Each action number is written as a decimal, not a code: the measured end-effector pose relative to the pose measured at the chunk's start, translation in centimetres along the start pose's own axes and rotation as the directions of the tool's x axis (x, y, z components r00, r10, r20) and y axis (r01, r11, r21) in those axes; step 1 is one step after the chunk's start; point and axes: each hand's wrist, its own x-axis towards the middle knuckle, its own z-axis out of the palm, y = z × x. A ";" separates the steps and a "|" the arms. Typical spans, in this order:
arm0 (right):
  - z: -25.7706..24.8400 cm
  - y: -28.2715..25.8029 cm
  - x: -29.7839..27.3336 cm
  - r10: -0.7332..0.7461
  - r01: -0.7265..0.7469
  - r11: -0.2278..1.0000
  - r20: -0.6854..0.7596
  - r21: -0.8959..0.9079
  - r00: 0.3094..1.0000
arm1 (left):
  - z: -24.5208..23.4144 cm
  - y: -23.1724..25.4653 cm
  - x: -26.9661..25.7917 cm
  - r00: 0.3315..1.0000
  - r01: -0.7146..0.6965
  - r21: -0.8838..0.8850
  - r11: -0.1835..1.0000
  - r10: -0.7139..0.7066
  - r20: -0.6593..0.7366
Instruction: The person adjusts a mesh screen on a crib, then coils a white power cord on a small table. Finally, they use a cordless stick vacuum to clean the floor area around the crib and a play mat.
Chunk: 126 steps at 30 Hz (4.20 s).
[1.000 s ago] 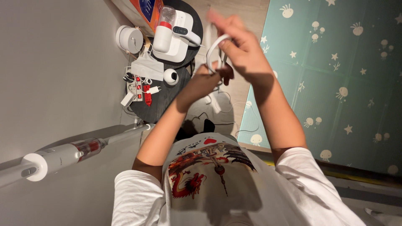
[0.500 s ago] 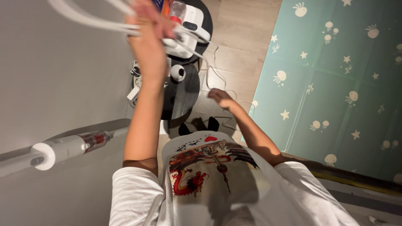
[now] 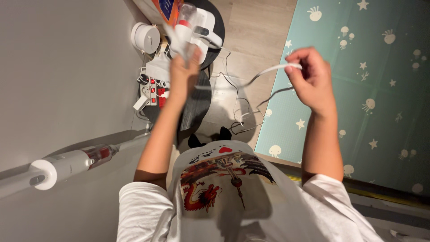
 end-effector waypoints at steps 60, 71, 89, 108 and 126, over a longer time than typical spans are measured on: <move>9.5 -4.8 4.5 -0.404 0.417 0.890 -0.106 0.184 0.909 | 2.5 9.0 -3.5 0.914 0.055 -0.198 0.979 0.030 0.404; 21.6 21.8 -3.4 0.122 -0.172 0.984 0.507 0.053 0.853 | -3.1 11.8 -2.4 0.994 -0.097 -0.382 0.919 0.110 0.012; 3.6 -7.7 1.4 -0.194 0.358 0.881 0.454 -0.310 0.870 | -4.8 -0.2 -4.6 0.998 0.040 -0.006 0.999 -0.040 -0.037; 10.4 1.9 5.5 -0.339 0.382 0.857 -0.180 0.346 0.924 | -0.1 8.8 -4.7 0.866 -0.100 -0.251 0.963 0.208 0.455; 11.7 23.8 -6.4 0.343 -0.403 0.892 0.275 0.204 0.898 | -12.3 8.6 -2.0 0.869 -0.391 -0.302 0.870 0.241 -0.431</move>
